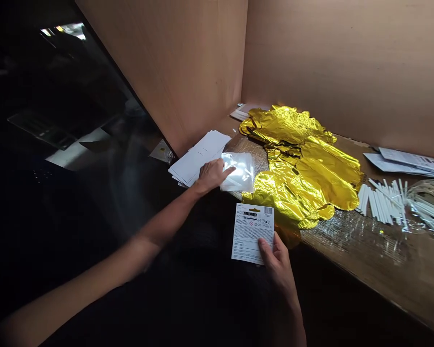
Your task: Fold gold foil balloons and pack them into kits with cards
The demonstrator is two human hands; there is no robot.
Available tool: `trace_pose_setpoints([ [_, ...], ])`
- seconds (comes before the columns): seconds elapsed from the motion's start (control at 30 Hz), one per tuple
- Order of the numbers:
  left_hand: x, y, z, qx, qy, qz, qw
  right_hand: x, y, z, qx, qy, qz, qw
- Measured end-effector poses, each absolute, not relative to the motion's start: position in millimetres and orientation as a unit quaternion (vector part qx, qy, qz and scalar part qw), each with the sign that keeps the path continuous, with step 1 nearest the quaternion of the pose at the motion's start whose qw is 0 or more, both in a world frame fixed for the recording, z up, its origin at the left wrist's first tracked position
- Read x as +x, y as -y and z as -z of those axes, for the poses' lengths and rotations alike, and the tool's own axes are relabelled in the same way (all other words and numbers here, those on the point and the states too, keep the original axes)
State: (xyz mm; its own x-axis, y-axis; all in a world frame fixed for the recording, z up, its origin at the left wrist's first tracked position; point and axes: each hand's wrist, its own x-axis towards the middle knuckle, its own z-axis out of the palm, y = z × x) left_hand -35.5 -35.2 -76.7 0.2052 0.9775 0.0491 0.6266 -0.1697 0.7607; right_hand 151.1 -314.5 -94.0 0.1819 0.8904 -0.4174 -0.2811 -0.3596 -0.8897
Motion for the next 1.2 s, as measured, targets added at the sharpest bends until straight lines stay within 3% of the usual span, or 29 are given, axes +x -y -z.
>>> trace_pose_setpoints([
  [0.17, -22.2, -32.2, 65.5, 0.688, -0.624, -0.127, 0.348, 156.3, 306.1, 96.5, -0.583, 0.303, -0.568, 0.495],
  [0.33, -31.5, -50.6, 53.5, 0.674, -0.610, -0.114, 0.399, 156.3, 304.9, 93.1, -0.586, 0.311, -0.547, 0.512],
  [0.47, -57.1, -43.6, 50.6, 0.646, -0.586, -0.155, 0.464, 157.8, 308.8, 90.7, -0.584, 0.309, -0.540, 0.521],
  [0.63, -70.4, 1.0, 66.0, 0.470, -0.535, -0.344, 0.612, 162.5, 314.2, 97.2, -0.561, 0.278, -0.575, 0.527],
  [0.9, -32.9, 115.8, 110.0, 0.398, -0.440, -0.464, 0.658, 131.0, 302.4, 87.9, -0.429, 0.285, -0.740, 0.433],
  [1.1, -47.2, 135.3, 95.9, 0.359, -0.386, -0.294, 0.797, 131.3, 301.1, 101.3, -0.483, 0.243, -0.700, 0.467],
  [1.2, -55.5, 139.4, 93.2, 0.334, -0.405, -0.254, 0.813, 134.4, 306.4, 104.3, -0.550, 0.233, -0.640, 0.484],
])
